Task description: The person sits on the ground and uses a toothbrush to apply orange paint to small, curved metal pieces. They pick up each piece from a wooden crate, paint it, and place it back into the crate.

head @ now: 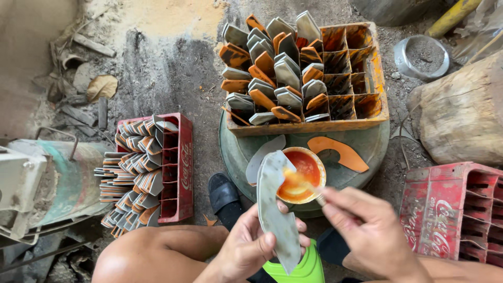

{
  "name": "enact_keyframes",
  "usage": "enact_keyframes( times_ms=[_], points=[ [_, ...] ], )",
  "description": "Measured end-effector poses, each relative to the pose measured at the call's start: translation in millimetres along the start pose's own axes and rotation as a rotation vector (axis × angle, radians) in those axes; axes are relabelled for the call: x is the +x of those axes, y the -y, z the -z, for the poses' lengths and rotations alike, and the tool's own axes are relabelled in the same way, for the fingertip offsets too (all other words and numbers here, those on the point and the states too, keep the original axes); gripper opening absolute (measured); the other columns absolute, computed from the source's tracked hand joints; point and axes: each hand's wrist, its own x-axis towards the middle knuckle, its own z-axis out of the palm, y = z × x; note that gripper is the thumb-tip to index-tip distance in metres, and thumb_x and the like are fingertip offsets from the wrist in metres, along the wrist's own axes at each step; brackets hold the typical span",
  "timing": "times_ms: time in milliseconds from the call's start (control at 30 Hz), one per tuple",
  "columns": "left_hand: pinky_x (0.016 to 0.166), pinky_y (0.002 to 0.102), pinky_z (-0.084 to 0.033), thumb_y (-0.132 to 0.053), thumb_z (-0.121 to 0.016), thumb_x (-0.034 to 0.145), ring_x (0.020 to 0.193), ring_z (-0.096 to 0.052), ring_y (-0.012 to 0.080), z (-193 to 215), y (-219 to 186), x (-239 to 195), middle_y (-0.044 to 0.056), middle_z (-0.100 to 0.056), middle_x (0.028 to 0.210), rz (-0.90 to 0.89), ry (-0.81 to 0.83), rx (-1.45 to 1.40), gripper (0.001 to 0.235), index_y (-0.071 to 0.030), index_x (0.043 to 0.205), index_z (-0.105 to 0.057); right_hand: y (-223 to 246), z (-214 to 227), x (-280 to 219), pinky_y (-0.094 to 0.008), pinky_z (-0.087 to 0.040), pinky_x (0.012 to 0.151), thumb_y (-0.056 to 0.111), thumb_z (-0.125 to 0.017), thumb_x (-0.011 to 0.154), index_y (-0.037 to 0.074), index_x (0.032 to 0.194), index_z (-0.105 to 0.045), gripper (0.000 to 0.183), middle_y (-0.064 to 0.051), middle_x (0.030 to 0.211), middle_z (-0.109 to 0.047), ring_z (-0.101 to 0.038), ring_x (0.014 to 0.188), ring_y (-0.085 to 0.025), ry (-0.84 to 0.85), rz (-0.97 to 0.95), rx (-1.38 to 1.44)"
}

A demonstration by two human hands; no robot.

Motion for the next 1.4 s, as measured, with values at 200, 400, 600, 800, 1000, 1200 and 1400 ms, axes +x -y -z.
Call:
enact_keyframes(
  times_ms=[200, 400, 600, 800, 1000, 1200, 1400],
  points=[
    [0.104, 0.048, -0.057, -0.024, -0.081, 0.096, 0.116, -0.070, 0.0316, 4.7, 5.9, -1.1, 0.018, -0.065, 0.130, 0.034, 0.061, 0.079, 0.057, -0.006, 0.138, -0.046, 11.6, -7.3, 5.6, -0.027, -0.055, 0.059, 0.002, -0.070, 0.086, 0.007, 0.124, -0.073, 0.039, -0.007, 0.081, -0.071, -0.068, 0.064, -0.014, -0.084, 0.103, -0.197],
    [0.105, 0.049, -0.056, -0.025, -0.082, 0.093, 0.113, -0.070, 0.0307, 5.2, 5.7, 1.3, 0.017, -0.067, 0.128, 0.078, 0.063, 0.066, 0.059, -0.005, 0.137, -0.048, 16.9, -3.8, -0.7, -0.027, -0.056, 0.058, 0.006, -0.074, 0.085, 0.012, 0.120, -0.074, 0.036, -0.005, 0.083, -0.071, -0.072, 0.066, -0.015, 0.058, 0.333, -0.227],
    [0.104, 0.047, -0.055, -0.023, -0.084, 0.094, 0.115, -0.070, 0.0301, 2.8, 2.7, -3.5, 0.018, -0.066, 0.129, 0.115, 0.075, 0.096, 0.058, -0.006, 0.136, -0.048, 12.0, 4.5, 7.9, -0.030, -0.053, 0.054, -0.001, -0.075, 0.081, 0.011, 0.120, -0.077, 0.041, -0.010, 0.072, -0.064, -0.062, 0.056, -0.020, -0.040, 0.121, -0.266],
    [0.103, 0.047, -0.056, -0.023, -0.084, 0.091, 0.115, -0.069, 0.0299, 1.4, 0.3, 2.4, 0.017, -0.065, 0.128, 0.153, 0.086, 0.076, 0.058, -0.009, 0.135, -0.048, 20.4, 4.5, 4.6, -0.027, -0.053, 0.052, 0.002, -0.072, 0.084, 0.010, 0.124, -0.074, 0.040, -0.005, 0.074, -0.066, -0.063, 0.061, -0.015, -0.121, 0.239, -0.232],
    [0.104, 0.047, -0.057, -0.021, -0.083, 0.093, 0.115, -0.070, 0.0307, 5.0, 1.1, -0.1, 0.018, -0.065, 0.130, 0.136, 0.098, 0.105, 0.057, -0.007, 0.135, -0.048, 22.7, 3.1, 10.7, -0.031, -0.054, 0.058, 0.001, -0.075, 0.083, 0.009, 0.120, -0.076, 0.038, -0.011, 0.078, -0.068, -0.068, 0.063, -0.020, -0.180, 0.231, -0.367],
    [0.105, 0.045, -0.057, -0.018, -0.083, 0.092, 0.117, -0.070, 0.0292, 4.1, -0.4, 1.2, 0.018, -0.065, 0.131, 0.170, 0.124, 0.075, 0.055, -0.007, 0.134, -0.049, 29.4, 14.7, 8.6, -0.025, -0.057, 0.057, 0.004, -0.073, 0.084, 0.010, 0.119, -0.074, 0.036, -0.004, 0.083, -0.071, -0.072, 0.064, -0.013, -0.031, 0.367, -0.209],
    [0.104, 0.045, -0.057, -0.017, -0.084, 0.092, 0.117, -0.070, 0.0297, 5.3, 3.4, 2.6, 0.020, -0.065, 0.130, 0.159, 0.120, 0.068, 0.055, -0.006, 0.133, -0.051, 22.0, 11.0, 6.8, -0.030, -0.053, 0.057, 0.004, -0.074, 0.086, 0.009, 0.122, -0.073, 0.037, -0.008, 0.080, -0.067, -0.064, 0.060, -0.017, -0.271, 0.250, -0.386]
  ],
)
